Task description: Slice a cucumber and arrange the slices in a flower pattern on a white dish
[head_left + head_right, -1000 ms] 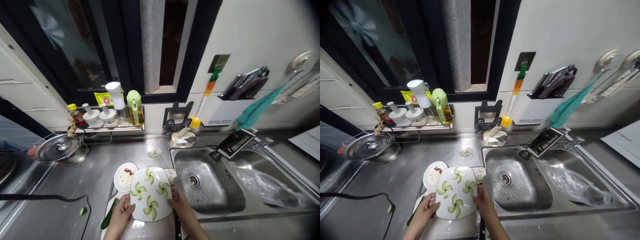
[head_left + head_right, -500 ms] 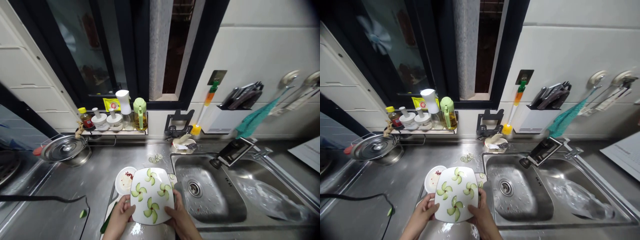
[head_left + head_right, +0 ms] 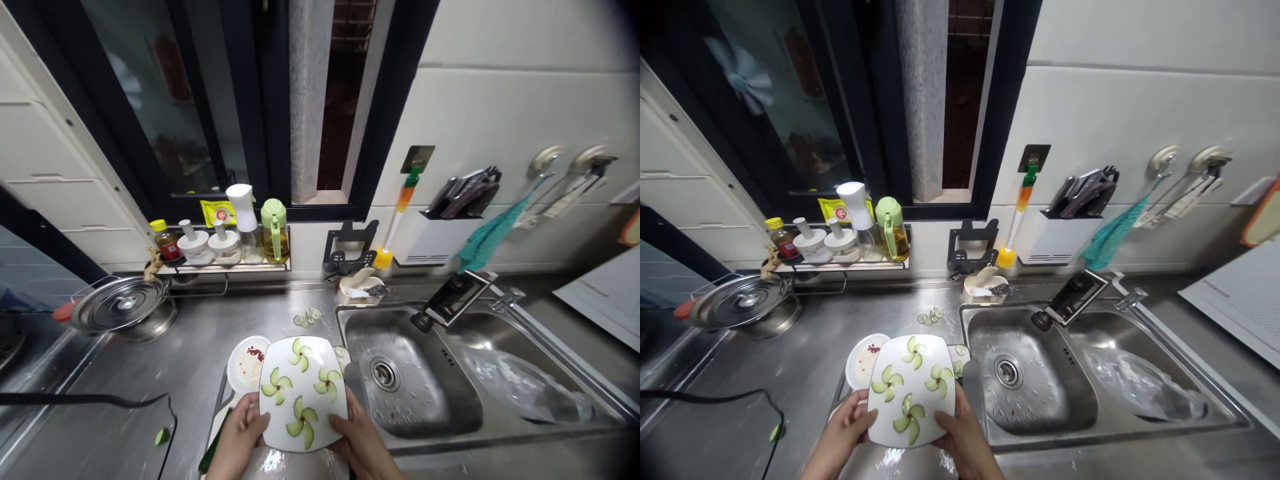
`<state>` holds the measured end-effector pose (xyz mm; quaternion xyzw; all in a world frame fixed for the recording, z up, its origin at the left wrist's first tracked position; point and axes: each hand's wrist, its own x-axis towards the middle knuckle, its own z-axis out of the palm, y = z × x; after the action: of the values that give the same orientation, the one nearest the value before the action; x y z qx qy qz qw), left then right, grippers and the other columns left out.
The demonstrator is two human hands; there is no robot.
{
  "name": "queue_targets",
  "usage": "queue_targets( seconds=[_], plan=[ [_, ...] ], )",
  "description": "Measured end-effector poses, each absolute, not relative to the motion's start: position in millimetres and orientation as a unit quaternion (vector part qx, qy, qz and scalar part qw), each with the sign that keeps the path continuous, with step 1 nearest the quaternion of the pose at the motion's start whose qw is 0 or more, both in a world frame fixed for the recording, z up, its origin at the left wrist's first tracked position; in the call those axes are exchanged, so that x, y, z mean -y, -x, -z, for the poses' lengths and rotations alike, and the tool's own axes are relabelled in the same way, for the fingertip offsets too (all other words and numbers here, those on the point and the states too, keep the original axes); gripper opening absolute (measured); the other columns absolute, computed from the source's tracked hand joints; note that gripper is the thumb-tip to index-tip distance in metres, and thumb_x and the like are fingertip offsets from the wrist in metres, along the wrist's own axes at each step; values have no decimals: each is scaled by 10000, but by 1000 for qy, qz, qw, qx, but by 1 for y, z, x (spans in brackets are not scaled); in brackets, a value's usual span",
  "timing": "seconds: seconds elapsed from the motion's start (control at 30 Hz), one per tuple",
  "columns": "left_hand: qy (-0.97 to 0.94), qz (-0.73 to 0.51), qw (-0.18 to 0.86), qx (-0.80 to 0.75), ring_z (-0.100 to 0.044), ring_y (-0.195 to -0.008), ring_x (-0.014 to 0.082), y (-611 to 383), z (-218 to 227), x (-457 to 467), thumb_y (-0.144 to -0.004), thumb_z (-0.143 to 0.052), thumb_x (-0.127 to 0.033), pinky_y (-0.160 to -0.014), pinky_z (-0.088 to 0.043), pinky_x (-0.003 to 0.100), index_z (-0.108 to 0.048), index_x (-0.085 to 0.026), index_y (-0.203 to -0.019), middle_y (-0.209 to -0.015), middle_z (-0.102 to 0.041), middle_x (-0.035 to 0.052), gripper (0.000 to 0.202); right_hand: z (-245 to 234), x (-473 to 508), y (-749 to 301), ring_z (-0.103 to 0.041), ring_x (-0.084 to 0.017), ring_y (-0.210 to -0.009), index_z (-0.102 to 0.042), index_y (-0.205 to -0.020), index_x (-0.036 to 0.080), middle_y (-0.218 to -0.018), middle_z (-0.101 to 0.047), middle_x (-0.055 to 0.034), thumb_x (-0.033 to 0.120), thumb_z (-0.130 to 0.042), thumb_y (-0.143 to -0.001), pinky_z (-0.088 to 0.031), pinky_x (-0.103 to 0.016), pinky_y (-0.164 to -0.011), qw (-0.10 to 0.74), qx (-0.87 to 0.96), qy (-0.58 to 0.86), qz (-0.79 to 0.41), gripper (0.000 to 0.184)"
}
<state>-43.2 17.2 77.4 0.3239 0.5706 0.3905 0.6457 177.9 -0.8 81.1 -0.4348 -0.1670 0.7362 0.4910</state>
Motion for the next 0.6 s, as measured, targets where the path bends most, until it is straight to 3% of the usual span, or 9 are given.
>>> queue_targets(
  seconds=[0.3,0.47,0.6],
  plan=[
    [-326,-351,688,-545,-677,-720,181,41,-64,-12,-553,-780,-581,-675,-503,279,-628,-181,-1004,-818,-716,41,622,-73,3,-220,-683,-246,-811,-569,-1152,254,-1021,-713,-76,229,-777,-596,-511,-346,-659,465,160,445,-748,595],
    [-383,-326,654,-565,-652,-712,168,66,-42,-16,-543,-777,-608,-644,-487,261,-658,-173,-924,-766,-704,32,591,-87,22,-296,-663,-337,-963,-636,-1129,222,-1023,-716,-135,327,-795,-524,-458,-507,-859,411,210,469,-753,634],
    [-452,-286,592,-603,-667,-769,192,83,-20,-16,-544,-727,-666,-688,-516,278,-679,-172,-884,-827,-726,57,602,-103,60,-362,-652,-338,-1013,-659,-1107,224,-1091,-697,-160,396,-774,-517,-424,-506,-915,357,232,495,-757,625]
  ],
)
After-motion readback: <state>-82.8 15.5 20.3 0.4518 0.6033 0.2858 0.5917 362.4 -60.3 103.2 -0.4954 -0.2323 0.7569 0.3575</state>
